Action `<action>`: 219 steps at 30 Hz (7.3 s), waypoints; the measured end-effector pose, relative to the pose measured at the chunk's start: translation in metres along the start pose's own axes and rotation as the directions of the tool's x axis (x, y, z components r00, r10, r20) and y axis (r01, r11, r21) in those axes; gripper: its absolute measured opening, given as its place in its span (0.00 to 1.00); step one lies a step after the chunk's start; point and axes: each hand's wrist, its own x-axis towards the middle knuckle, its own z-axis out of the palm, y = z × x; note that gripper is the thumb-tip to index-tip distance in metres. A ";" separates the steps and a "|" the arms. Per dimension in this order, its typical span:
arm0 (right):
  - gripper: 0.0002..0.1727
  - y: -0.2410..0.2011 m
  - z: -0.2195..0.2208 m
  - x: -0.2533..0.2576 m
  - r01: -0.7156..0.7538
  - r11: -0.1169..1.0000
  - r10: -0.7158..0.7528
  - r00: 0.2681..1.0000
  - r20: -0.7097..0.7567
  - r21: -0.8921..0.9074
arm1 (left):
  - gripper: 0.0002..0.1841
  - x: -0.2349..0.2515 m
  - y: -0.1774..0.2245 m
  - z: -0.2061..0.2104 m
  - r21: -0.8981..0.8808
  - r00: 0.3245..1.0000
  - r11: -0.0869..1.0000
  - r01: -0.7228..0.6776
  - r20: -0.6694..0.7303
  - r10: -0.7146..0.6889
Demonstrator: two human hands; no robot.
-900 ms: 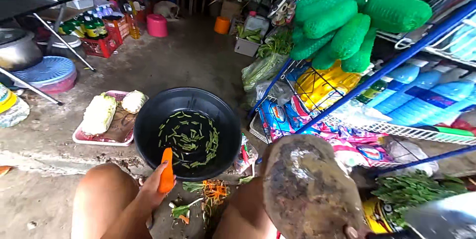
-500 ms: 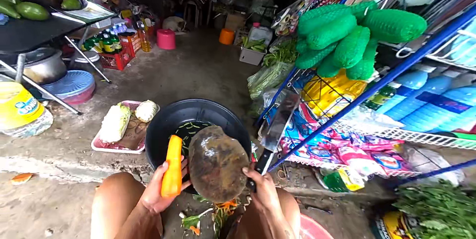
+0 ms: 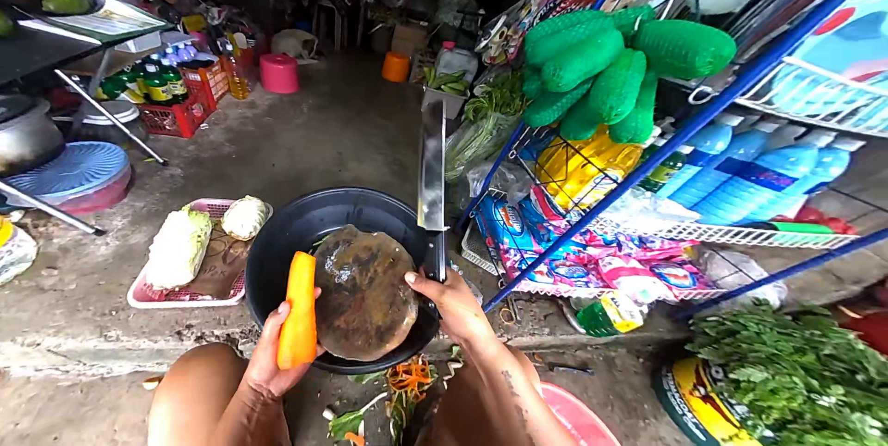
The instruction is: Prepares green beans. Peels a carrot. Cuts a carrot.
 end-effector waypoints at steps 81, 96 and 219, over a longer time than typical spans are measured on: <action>0.36 0.195 0.072 0.093 -0.271 0.506 0.748 0.610 0.261 -0.819 | 0.28 -0.016 0.185 -0.066 0.849 0.919 -0.493 0.192 0.020 0.394; 0.39 0.244 0.056 0.135 -0.294 0.639 0.650 0.701 0.294 -0.711 | 0.29 0.048 0.130 0.000 0.894 0.936 -0.447 0.045 0.118 0.330; 0.25 0.173 0.089 0.079 0.163 0.070 0.562 0.809 0.174 -0.984 | 0.20 0.135 -0.038 -0.122 0.794 0.776 0.109 0.598 -0.607 0.168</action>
